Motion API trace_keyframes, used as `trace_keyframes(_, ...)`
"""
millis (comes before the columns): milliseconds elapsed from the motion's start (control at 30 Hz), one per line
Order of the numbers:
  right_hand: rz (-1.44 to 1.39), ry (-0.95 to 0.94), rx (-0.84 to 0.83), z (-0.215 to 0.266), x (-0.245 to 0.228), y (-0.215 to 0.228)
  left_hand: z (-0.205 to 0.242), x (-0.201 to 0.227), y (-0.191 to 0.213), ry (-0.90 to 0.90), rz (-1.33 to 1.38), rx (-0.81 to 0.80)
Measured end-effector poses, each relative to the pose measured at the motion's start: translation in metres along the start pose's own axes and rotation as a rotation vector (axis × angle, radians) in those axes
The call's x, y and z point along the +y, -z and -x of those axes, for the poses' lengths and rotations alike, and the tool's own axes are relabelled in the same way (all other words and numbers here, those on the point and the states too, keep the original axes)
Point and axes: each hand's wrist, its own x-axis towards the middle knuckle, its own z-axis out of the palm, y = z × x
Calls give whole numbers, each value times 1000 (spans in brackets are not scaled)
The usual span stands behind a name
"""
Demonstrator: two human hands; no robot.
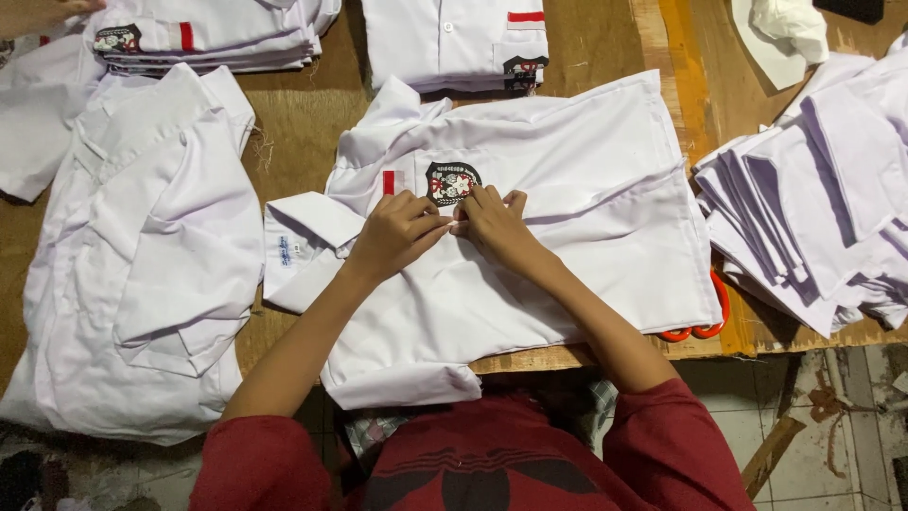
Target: The person folds a white shirt on a wooden table, smoothing the collar and sleeves. They then use red-handled scissors to trim loose threads from the shirt's hem before folding the garment again.
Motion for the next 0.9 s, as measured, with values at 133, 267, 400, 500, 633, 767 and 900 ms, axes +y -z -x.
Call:
trace_keyframes(133, 103, 81, 107, 2, 2, -10, -1, 1, 1, -1, -20, 23)
trace_keyframes(267, -32, 68, 92, 2, -1, 12, 0, -2, -2, -28, -62, 34)
trace_keyframes(400, -17, 123, 86, -1, -1, 29, 3, -4, -5, -41, -102, 51)
trace_keyframes(500, 6, 169, 35, 1, 1, 31, 2, -3, -3, -78, -140, 124)
trace_keyframes(633, 80, 147, 27, 5, 4, 12, 4, -3, -7, -105, -179, 134)
trace_keyframes(767, 198, 129, 90, 2, -7, 26, 2, -11, -12, -105, -192, 172)
trace_keyframes(900, 80, 119, 147, 2, 3, 20, 3, -9, -7, -91, -185, 166)
